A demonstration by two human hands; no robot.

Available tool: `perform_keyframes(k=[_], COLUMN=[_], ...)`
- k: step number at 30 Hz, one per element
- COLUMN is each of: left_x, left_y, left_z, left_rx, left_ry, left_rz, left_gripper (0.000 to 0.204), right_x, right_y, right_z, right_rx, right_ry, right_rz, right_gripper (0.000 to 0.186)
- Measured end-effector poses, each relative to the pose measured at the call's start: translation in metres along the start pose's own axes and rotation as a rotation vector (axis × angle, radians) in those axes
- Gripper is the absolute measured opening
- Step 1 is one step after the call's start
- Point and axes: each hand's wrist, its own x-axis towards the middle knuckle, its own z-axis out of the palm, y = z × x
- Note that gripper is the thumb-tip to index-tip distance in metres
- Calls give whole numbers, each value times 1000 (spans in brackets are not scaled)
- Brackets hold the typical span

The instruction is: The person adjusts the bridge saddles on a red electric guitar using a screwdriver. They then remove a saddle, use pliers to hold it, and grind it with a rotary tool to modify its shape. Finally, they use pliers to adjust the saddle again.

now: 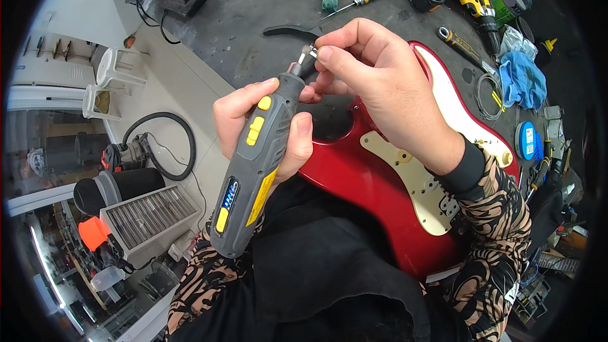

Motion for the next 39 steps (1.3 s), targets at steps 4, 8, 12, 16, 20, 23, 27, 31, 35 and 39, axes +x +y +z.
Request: perform_keyframes(k=[4, 8, 12, 16, 20, 23, 27, 31, 35, 39], left_x=[0, 0, -1, -1, 1, 0, 0, 0, 0, 0], left_y=[0, 2, 1, 0, 3, 1, 2, 2, 2, 0], left_z=[0, -2, -2, -3, -2, -2, -1, 0, -2, -2], left_rx=[-13, -12, -13, -2, -19, -20, -33, -46, -33, -42], left_ry=[1, -17, -6, -4, 7, 6, 6, 12, 18, 35], left_rz=[-14, -12, -36, -11, -29, -23, -37, -58, -49, -8], left_gripper=[49, 49, 49, 49, 48, 48, 47, 48, 49, 50], right_x=[0, 0, 1, 0, 0, 0, 1, 0, 1, 2], right_y=[1, 1, 3, 0, 1, 0, 2, 1, 3, 5], right_z=[0, 0, -2, -1, -1, -1, -2, -1, 0, 1], right_rx=[-18, -23, -18, 5, 1, -1, -19, -23, -37, -102], right_ry=[7, 7, -6, 0, -4, -5, -27, -20, -6, 46], right_rz=[-11, -8, -15, -3, 2, -3, -16, -19, -46, -113], right_gripper=[20, 20, 20, 20, 21, 20, 19, 18, 19, 23])
